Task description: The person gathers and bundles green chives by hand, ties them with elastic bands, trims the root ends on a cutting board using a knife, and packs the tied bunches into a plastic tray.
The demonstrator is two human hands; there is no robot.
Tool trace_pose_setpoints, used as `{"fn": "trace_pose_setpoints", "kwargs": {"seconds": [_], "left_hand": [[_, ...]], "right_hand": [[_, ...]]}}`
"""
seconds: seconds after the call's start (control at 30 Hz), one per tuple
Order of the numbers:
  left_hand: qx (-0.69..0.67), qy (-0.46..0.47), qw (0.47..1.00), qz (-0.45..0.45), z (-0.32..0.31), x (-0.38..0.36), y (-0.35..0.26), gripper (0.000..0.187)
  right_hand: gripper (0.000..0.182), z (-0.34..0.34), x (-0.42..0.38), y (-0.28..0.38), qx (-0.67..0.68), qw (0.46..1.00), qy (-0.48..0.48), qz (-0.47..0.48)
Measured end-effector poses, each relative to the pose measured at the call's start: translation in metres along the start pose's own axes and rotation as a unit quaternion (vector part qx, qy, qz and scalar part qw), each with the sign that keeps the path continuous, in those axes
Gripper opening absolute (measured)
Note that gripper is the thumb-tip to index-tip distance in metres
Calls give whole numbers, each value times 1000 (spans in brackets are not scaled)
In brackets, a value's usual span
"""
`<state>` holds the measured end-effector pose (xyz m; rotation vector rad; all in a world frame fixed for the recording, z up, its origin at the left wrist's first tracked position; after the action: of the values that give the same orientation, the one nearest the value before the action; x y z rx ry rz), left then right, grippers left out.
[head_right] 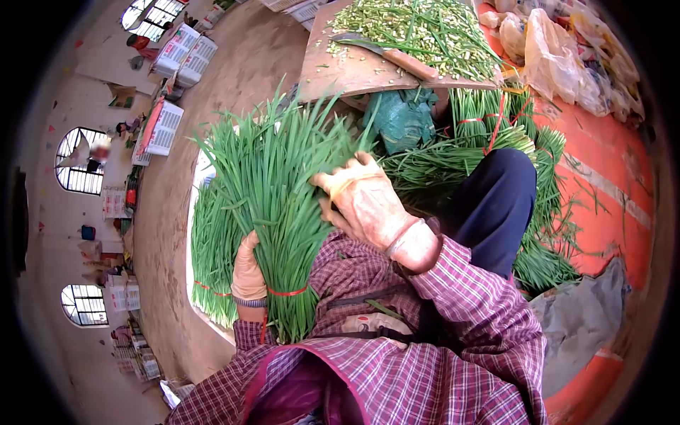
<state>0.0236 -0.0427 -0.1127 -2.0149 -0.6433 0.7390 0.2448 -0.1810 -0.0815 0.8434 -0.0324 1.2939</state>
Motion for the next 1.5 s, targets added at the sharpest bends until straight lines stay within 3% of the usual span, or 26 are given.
{"fn": "trace_pose_setpoints", "kwargs": {"seconds": [0.07, 0.1, 0.13, 0.37, 0.53, 0.67, 0.77, 0.9, 0.93, 1.0, 1.07, 1.2, 1.47, 1.5], "left_hand": [[6, -19, 1000, -10, 2, -3, -3, 50], [11, -37, 999, -15, 4, -5, -3, 49], [9, -39, 999, -11, 7, -6, -2, 49], [31, -27, 999, -18, 20, 2, 0, 53], [5, -51, 999, -18, 8, -1, -4, 46], [52, -38, 997, -47, -3, -1, -8, 46], [68, -47, 995, -48, -20, -6, -13, 45], [95, -54, 992, -65, -22, -7, -13, 43], [109, -51, 990, -74, -22, -7, -14, 43], [114, -55, 990, -65, -27, -8, -16, 42], [140, -54, 986, -71, -33, -9, -18, 41], [131, -47, 988, -72, -30, -7, -14, 41], [115, -52, 990, -67, -29, -5, -12, 42], [114, -53, 990, -67, -26, -4, -11, 42]], "right_hand": [[23, -27, -19, -10, 53, 997, 57, -15], [18, -34, -32, -11, 8, 997, 71, 23], [15, -35, -40, -12, 70, 996, 59, 19], [17, -26, -68, -11, 59, 994, 88, -31], [19, -12, -54, -12, 66, 992, 93, -46], [17, 10, -37, -14, 79, 992, 53, -77], [8, 36, -25, -13, 81, 996, 27, 34], [6, 59, -14, -14, 101, 985, -136, 20], [6, 63, -11, -11, 119, 982, -146, 18], [6, 71, -2, 5, 32, 986, -152, 55], [12, 66, 7, 17, 68, 993, -94, -17], [30, 33, 14, 31, 9, 996, -57, 74], [16, 1, 13, 27, -1, 996, -22, 90], [13, 3, 13, 26, 31, 995, -52, 78]]}}
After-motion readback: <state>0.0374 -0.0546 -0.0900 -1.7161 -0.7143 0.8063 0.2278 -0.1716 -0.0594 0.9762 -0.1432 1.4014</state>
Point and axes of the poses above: each hand's wrist, its own x-axis towards the middle knuckle, its own z-axis out of the back of the hand, y = z × x, the point moved 4 cm from there along x, towards the middle knuckle, and after that the axes turned 5 degrees about -z, right-handed, at the moved point
